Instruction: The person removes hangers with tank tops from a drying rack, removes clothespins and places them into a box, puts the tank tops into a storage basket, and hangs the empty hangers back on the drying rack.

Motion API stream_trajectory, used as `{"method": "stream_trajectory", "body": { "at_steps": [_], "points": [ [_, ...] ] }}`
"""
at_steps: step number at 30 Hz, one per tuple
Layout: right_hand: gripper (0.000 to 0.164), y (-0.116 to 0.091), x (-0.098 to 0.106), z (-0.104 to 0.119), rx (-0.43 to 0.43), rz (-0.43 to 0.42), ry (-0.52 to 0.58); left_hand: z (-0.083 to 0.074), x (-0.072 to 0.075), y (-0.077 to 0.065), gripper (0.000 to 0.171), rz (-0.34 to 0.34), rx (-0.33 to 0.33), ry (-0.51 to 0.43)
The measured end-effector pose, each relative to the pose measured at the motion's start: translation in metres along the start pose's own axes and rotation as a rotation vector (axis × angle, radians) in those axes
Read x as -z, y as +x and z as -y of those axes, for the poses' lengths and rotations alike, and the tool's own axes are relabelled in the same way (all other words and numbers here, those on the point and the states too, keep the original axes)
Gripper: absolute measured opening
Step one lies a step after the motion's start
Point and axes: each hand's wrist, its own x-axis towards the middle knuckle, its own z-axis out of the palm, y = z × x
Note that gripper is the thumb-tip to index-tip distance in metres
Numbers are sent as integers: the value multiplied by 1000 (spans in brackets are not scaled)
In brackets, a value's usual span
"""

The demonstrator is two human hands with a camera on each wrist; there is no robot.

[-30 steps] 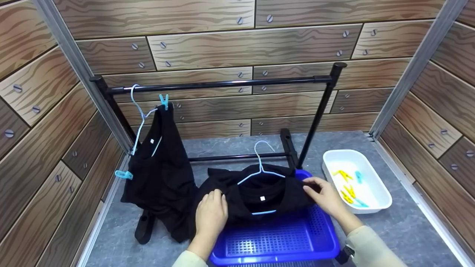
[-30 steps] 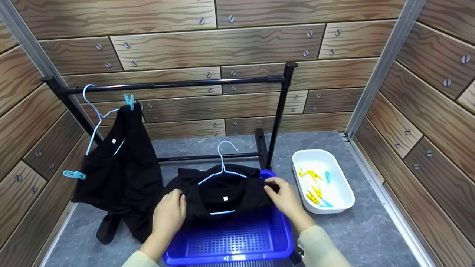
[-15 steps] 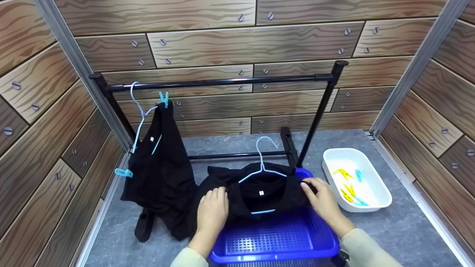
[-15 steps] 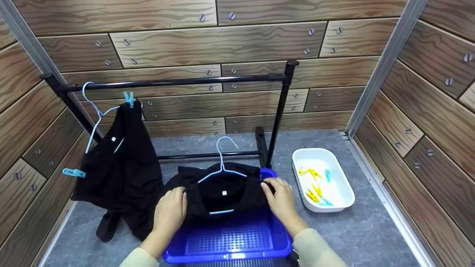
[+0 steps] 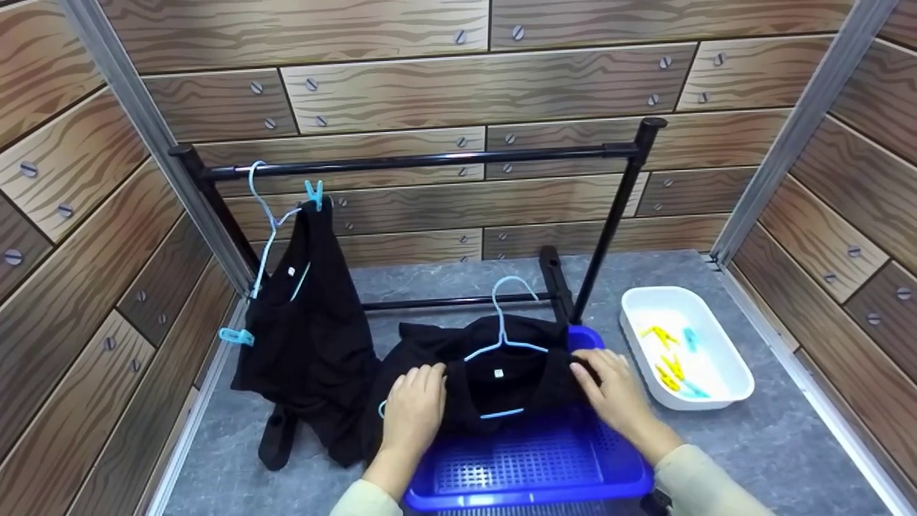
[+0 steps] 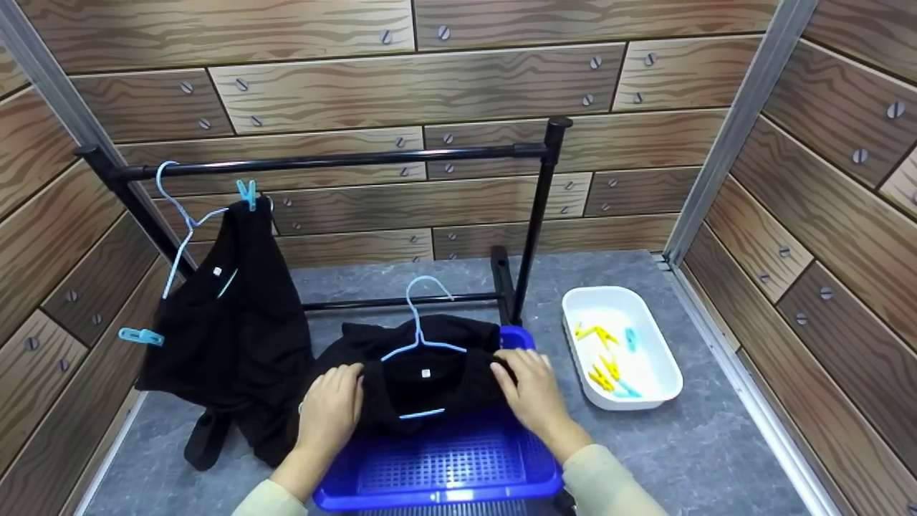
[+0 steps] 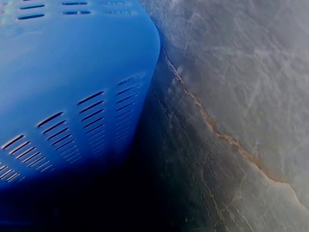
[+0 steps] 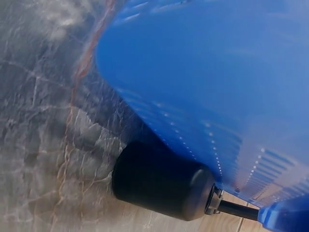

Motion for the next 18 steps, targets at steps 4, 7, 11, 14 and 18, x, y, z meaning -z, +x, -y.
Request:
{"method": "stream_trajectory", "body": {
  "at_steps": [4, 7, 11, 14, 18],
  "points": [
    [31, 0, -2, 3, 166, -48, -28, -1, 0, 0, 26, -26, -57, -36],
    [37, 0, -2, 6, 260, -68, -32, -1, 0, 0, 24, -38, -67, -50],
    [38, -2, -2, 7, 297, -95, -55, -1, 0, -1, 22, -55, -77, -53],
    [33, -2, -1, 8, 298, -132, -83, -1, 0, -1, 21, -64, -91, -53],
    [28, -1, -2, 7, 299, -170, -105, -1, 1, -1, 21, -75, -94, -63]
  ]
}}
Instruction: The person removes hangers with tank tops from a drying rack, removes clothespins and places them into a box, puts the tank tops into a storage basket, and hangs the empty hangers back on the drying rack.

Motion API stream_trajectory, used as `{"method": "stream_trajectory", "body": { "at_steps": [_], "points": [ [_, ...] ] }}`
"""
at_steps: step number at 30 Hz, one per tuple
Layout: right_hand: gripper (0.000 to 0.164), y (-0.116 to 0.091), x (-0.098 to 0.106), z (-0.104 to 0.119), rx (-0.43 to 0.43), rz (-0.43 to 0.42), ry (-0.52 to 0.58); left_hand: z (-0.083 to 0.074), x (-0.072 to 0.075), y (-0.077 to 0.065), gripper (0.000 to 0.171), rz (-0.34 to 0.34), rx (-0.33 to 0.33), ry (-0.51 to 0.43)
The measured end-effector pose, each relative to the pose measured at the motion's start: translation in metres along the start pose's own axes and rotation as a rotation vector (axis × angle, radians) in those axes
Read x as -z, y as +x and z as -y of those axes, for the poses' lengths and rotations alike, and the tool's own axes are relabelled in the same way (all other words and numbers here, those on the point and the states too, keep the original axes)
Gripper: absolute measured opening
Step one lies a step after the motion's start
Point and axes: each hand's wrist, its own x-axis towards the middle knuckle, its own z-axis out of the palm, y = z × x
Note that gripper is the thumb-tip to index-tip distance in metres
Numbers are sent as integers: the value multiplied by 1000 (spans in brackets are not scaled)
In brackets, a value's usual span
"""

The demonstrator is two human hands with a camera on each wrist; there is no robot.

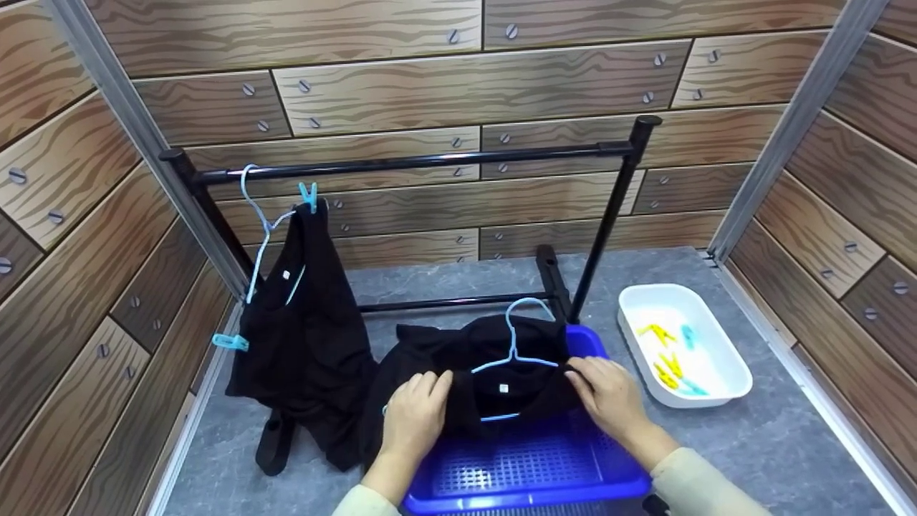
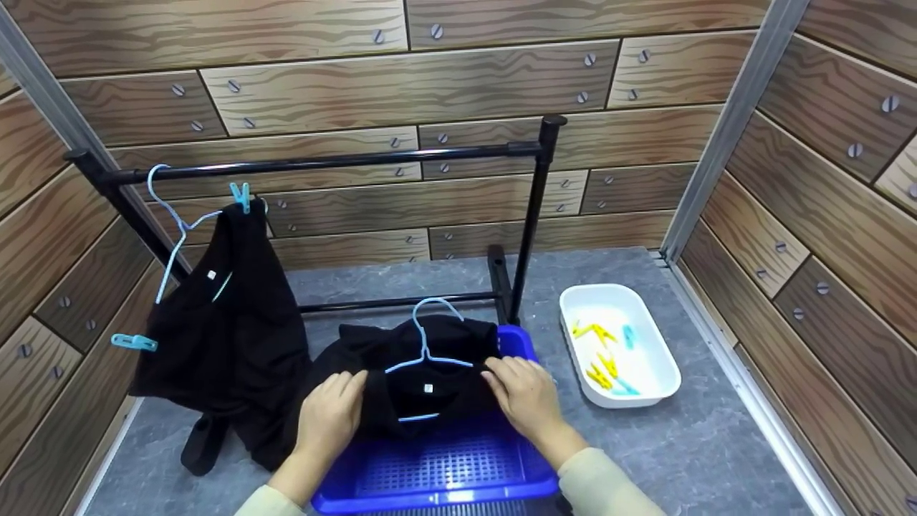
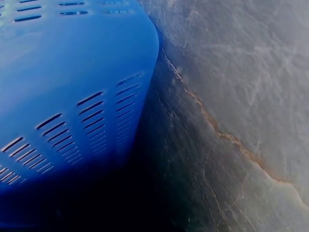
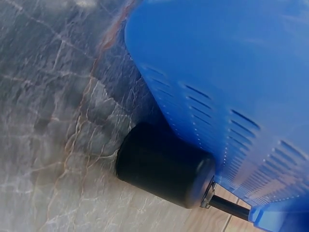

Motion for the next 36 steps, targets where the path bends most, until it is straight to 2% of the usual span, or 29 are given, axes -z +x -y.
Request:
{"method": "stream_trajectory", "body": {
  "at_steps": [5, 11, 23, 31, 36],
  "points": [
    [26, -1, -2, -3, -30, -5, -3, 0, 0, 0, 23, -14, 31, 7],
    [22, -3, -1, -6, -105, 7, 25, 2, 0, -1, 22, -54, 92, 33],
    [12, -1, 3, -8, -237, -119, 144, 7, 3, -3, 19, -82, 241, 80],
    [14, -2, 5, -6, -505, -207, 192, 9, 5, -5, 21, -91, 321, 93],
    [15, -2, 6, -6, -576, -205, 222, 9, 4, -6, 21, -85, 352, 95]
  ]
}}
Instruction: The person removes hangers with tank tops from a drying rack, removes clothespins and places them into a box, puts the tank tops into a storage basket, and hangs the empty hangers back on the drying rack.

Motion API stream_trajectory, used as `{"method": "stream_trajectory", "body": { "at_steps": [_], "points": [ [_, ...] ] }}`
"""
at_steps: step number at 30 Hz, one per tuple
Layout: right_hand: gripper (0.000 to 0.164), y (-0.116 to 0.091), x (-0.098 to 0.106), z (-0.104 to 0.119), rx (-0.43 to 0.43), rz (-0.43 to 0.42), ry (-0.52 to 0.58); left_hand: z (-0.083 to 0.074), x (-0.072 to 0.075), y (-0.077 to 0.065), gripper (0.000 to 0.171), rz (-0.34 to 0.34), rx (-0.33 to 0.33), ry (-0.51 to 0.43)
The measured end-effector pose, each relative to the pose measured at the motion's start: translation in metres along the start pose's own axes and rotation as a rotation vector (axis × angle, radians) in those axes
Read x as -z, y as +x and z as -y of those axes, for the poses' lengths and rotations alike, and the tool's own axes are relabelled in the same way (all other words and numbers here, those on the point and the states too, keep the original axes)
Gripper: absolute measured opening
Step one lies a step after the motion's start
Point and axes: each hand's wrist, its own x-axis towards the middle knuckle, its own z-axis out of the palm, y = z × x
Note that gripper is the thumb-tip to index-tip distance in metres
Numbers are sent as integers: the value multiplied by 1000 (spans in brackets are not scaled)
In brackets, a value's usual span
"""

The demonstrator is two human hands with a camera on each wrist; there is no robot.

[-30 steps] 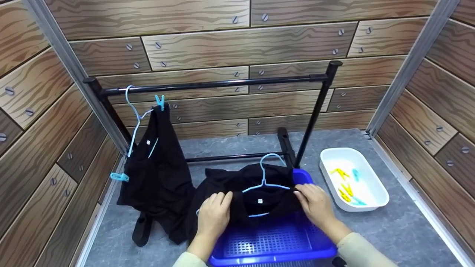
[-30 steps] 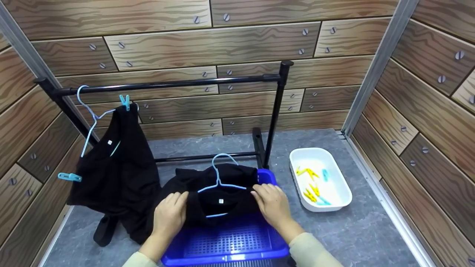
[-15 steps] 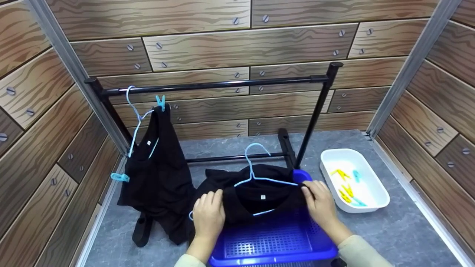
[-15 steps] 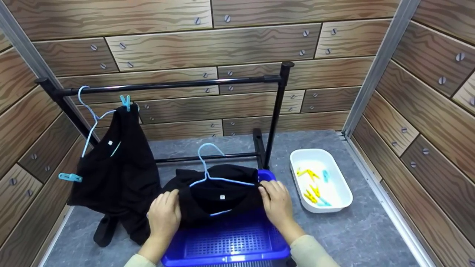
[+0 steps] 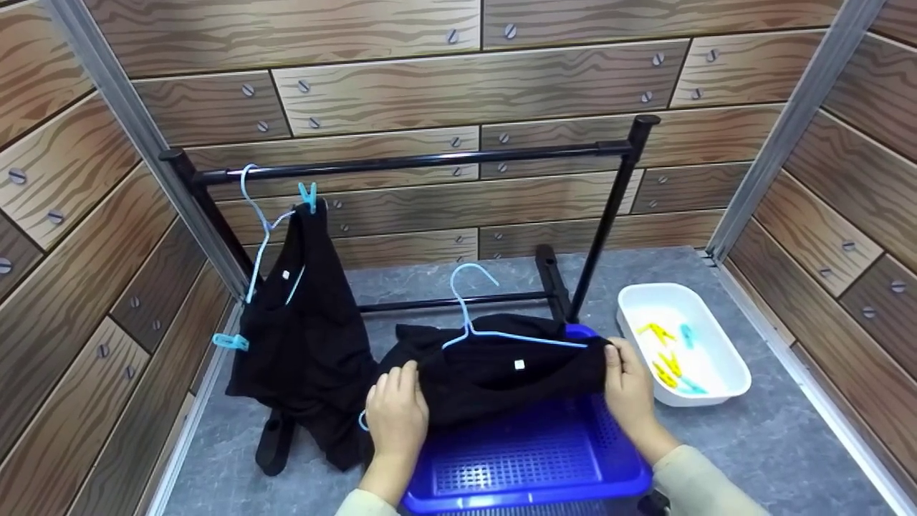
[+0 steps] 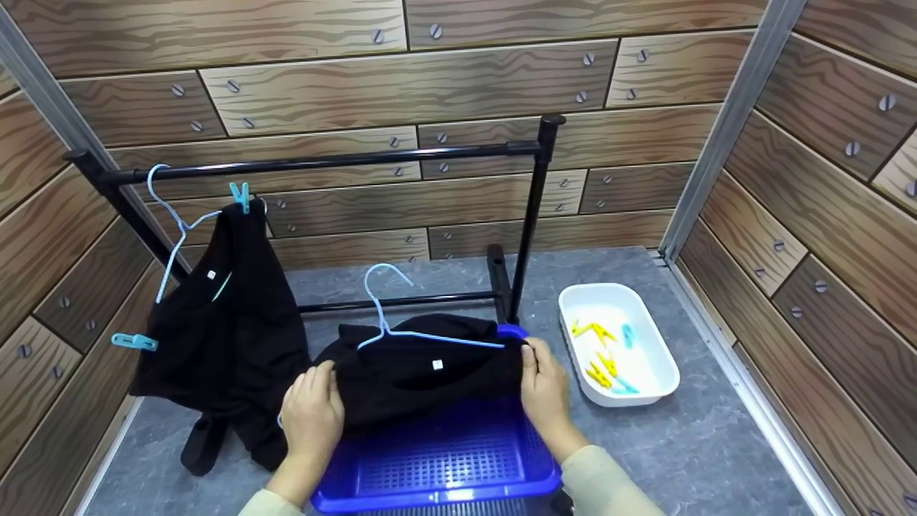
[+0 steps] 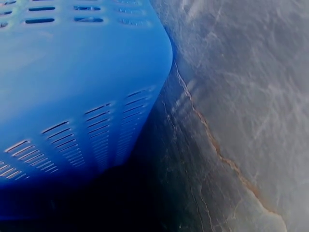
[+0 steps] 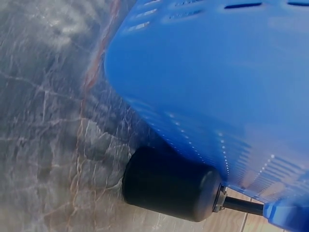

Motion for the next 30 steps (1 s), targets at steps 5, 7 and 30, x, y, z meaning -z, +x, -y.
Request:
{"method": "stream_trajectory", "body": {
  "at_steps": [5, 7, 30],
  "points": [
    [14, 1, 0, 1, -29, -33, -14, 1, -1, 0, 21, 5, 29, 8],
    [14, 1, 0, 1, -43, -44, -17, 1, -1, 0, 21, 10, 37, 11],
    [9, -1, -2, 1, 56, 51, -38, -1, -1, -2, 13, -20, 138, -52]
  ]
}}
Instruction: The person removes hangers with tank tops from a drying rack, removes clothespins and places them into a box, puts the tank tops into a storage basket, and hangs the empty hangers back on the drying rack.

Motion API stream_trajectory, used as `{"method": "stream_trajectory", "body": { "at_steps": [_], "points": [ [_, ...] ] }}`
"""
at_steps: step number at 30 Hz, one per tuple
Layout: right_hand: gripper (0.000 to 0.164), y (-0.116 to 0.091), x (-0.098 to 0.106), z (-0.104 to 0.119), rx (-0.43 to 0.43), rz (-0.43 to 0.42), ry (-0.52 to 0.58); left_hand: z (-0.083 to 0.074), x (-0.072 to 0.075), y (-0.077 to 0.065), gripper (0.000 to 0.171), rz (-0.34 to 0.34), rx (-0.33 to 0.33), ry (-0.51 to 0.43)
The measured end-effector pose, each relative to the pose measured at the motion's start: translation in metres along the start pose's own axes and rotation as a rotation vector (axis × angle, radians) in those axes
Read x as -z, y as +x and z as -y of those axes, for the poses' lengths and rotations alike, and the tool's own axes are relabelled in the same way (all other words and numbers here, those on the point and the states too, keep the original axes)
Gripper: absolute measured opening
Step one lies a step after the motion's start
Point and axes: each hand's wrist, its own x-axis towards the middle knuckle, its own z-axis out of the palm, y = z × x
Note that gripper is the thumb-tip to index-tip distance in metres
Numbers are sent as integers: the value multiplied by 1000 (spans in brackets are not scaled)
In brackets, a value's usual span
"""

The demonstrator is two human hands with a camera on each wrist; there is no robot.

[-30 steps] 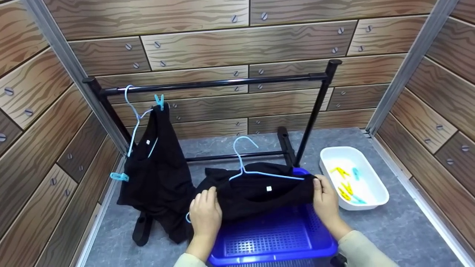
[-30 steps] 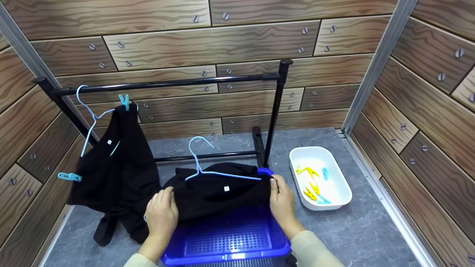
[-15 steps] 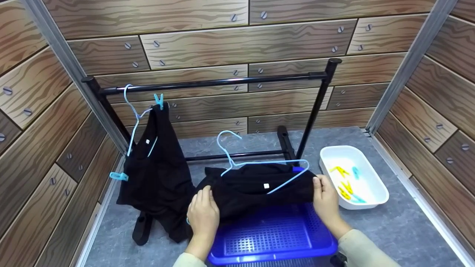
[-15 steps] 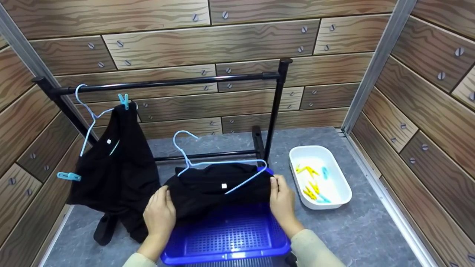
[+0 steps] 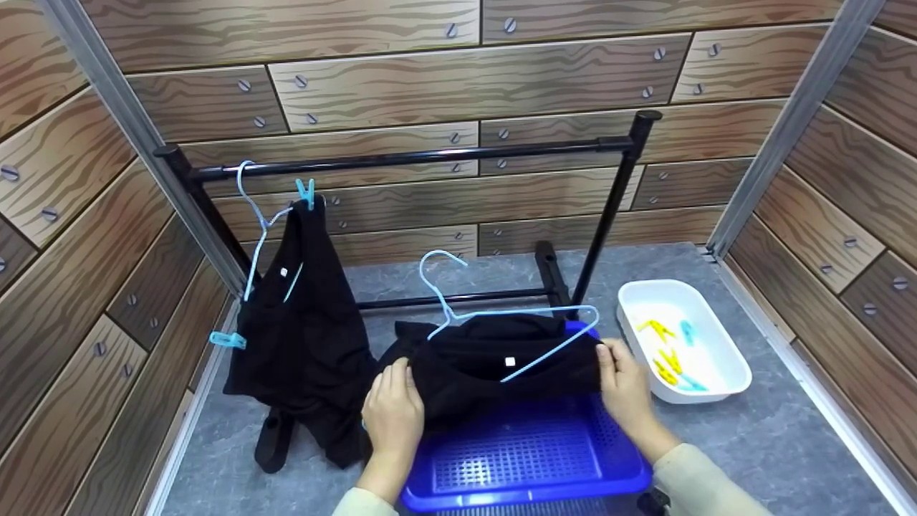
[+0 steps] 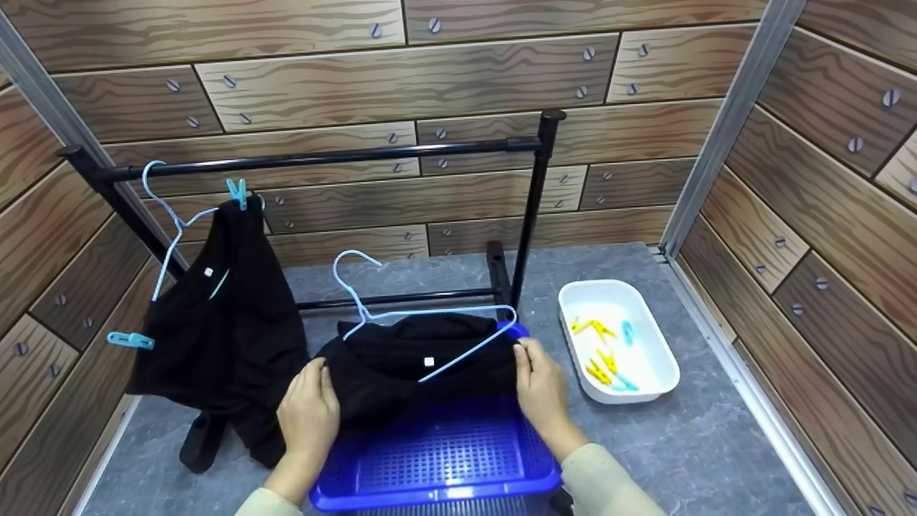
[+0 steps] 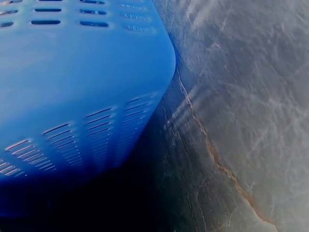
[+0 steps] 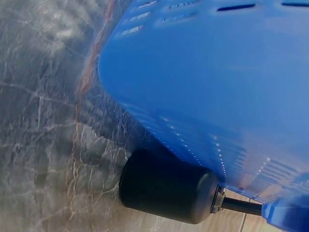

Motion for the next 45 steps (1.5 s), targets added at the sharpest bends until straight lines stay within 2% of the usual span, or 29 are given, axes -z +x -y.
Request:
{"method": "stream_trajectory", "body": {
  "at_steps": [8, 15, 20, 26, 31, 36, 40, 43, 45],
  "points": [
    [8, -1, -2, 0, 110, 141, -117, 1, 0, 1, 17, 8, -51, -18],
    [7, -4, -6, -1, 216, 330, -114, 0, 0, 1, 17, 50, -87, -34],
    [6, -5, -7, -2, 240, 358, -136, 0, -1, 0, 18, 64, -94, -37],
    [10, -4, -6, -4, 208, 322, -99, 0, -1, 0, 18, 58, -98, -45],
    [17, -2, -3, -4, 110, 256, -33, 0, -1, 0, 17, 60, -97, -58],
    [27, 0, 1, -2, 57, 215, 40, 1, -2, 0, 17, 64, -95, -61],
    [32, 2, 5, 3, 17, 144, 185, 0, -2, 0, 17, 75, -100, -66],
    [33, 5, 9, 12, 29, 77, 301, -1, -2, 0, 17, 94, -120, -70],
    [30, 6, 9, 15, 36, 41, 317, -1, -2, 0, 17, 105, -137, -70]
  ]
}}
